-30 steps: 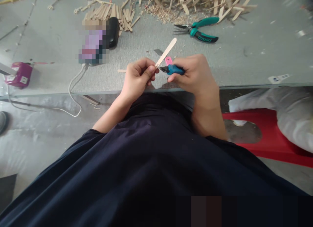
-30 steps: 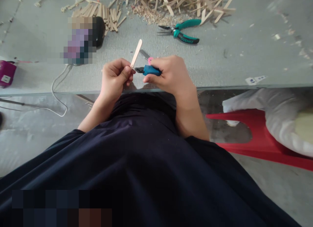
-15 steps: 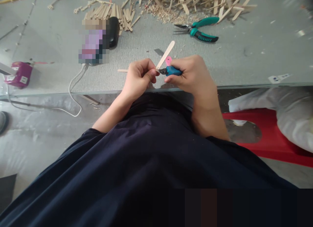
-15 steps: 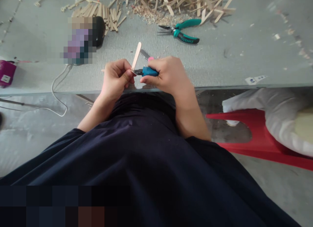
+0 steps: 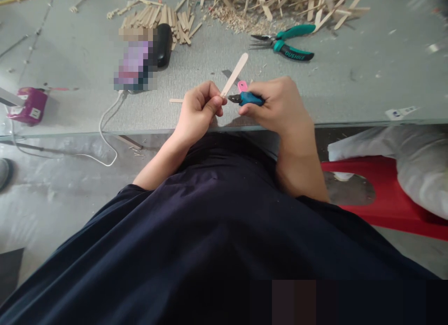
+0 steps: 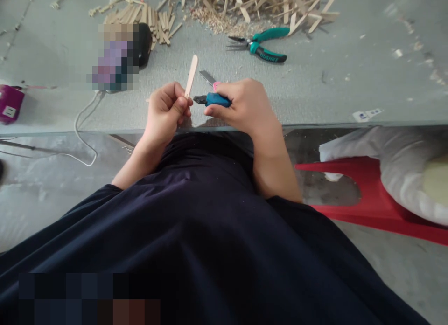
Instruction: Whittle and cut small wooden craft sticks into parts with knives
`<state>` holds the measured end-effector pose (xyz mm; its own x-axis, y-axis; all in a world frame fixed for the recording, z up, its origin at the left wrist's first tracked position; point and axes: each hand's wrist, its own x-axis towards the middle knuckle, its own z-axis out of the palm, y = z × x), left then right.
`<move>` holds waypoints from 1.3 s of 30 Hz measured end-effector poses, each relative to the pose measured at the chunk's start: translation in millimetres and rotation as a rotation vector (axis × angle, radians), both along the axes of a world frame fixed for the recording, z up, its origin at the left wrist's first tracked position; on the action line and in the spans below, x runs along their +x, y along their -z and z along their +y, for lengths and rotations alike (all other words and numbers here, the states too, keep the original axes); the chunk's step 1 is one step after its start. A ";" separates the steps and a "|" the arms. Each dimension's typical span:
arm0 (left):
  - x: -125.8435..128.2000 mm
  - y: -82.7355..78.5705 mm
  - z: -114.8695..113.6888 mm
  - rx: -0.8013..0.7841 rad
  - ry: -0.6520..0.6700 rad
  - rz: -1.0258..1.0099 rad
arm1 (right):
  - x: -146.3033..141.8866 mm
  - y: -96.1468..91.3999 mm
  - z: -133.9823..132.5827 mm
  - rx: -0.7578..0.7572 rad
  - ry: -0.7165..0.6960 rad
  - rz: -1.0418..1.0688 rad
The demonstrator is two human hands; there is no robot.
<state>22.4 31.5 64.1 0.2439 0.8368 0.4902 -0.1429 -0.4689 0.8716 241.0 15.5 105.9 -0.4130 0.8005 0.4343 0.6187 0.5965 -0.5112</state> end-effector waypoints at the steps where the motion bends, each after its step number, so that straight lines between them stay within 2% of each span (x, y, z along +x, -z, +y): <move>1: 0.4 1.0 0.8 -0.002 -0.011 -0.020 | 0.7 0.5 -0.2 0.016 -0.004 0.028; 7: 3.0 2.4 2.4 0.022 -0.020 -0.034 | 0.9 4.8 1.0 0.083 -0.016 0.101; 13: 0.7 -3.1 -2.6 -0.013 0.003 0.051 | 0.2 -3.6 -3.2 -0.073 -0.018 -0.022; 19: 0.3 -7.6 -6.9 -0.048 -0.001 0.051 | -1.9 -8.8 -5.4 -0.142 0.020 -0.062; 27: -2.1 -5.1 -5.0 0.019 -0.042 0.120 | 0.7 -8.1 -3.9 -0.133 -0.033 -0.040; 34: 0.7 -11.1 -6.6 -0.045 0.067 0.066 | -2.2 -4.6 -0.7 -0.095 -0.002 -0.057; 39: 5.0 -8.2 -5.0 -0.114 0.008 0.026 | -1.9 -3.6 -3.1 -0.068 -0.010 0.018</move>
